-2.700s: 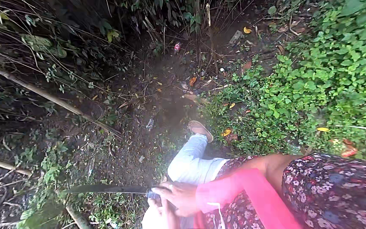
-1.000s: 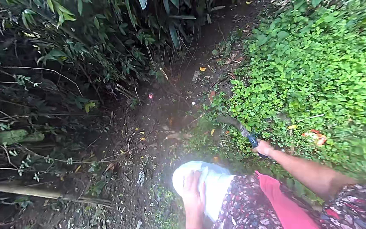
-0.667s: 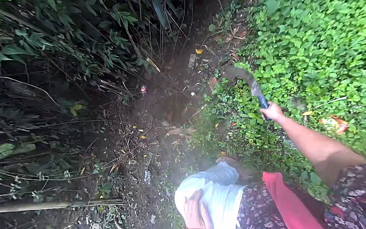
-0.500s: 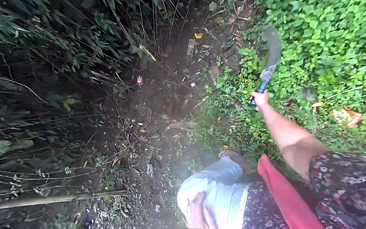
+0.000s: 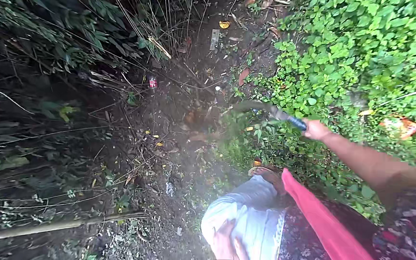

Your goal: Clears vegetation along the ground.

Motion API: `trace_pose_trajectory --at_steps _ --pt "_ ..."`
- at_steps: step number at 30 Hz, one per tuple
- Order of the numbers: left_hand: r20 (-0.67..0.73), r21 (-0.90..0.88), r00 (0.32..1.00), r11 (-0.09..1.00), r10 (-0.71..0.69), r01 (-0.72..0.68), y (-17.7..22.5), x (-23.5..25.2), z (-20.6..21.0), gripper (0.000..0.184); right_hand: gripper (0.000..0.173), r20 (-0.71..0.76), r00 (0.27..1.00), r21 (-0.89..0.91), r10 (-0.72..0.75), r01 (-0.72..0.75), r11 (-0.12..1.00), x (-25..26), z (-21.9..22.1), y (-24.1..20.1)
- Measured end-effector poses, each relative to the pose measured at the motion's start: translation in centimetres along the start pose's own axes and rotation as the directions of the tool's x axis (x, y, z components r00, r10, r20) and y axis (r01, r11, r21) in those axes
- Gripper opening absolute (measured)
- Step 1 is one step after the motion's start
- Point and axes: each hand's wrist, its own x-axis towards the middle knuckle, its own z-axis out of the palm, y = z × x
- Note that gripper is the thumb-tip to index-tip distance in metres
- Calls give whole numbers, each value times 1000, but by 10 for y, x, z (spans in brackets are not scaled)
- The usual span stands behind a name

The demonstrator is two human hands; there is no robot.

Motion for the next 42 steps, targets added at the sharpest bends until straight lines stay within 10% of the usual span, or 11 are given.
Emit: trace_pose_trajectory --at_steps 3,7,11,15,20,24,27,30,33,38,42 --pt "-12 -10 1000 1000 -1 1 0 0 2 57 54 -207 963 425 174 -72 902 24 -21 -20" --pt "-13 0 1000 1000 -4 4 2 2 2 57 57 -126 914 868 385 -86 488 51 21 -76" --pt "-11 4 1000 1000 1 -1 4 7 0 56 63 200 950 436 238 -304 847 9 101 -39" --pt "-9 -4 1000 1000 17 -17 4 8 1 56 68 274 954 -91 126 -104 990 -24 51 17" --pt "-22 5 999 1000 31 -31 6 6 6 56 52 15 990 136 141 -142 981 -6 -14 53" --pt "-28 -18 1000 1000 2 -3 4 5 3 53 56 -124 940 791 317 -99 604 21 -7 -26" --pt "-32 -32 999 999 -22 21 3 3 1 51 51 -95 940 964 327 5 265 68 29 -81" --pt "-18 -41 999 998 -43 43 2 -1 -2 49 53 46 965 786 259 -195 586 70 81 -89" --pt "-16 -33 998 998 -62 62 1 -1 -4 49 50 364 927 116 93 -144 983 44 98 -58" --pt "10 -23 998 998 -59 59 3 0 -2 48 50 276 958 -189 -74 129 973 40 32 -6" --pt "5 -16 998 998 -58 58 4 1 0 49 46 -18 999 22 -37 37 999 58 -19 5"
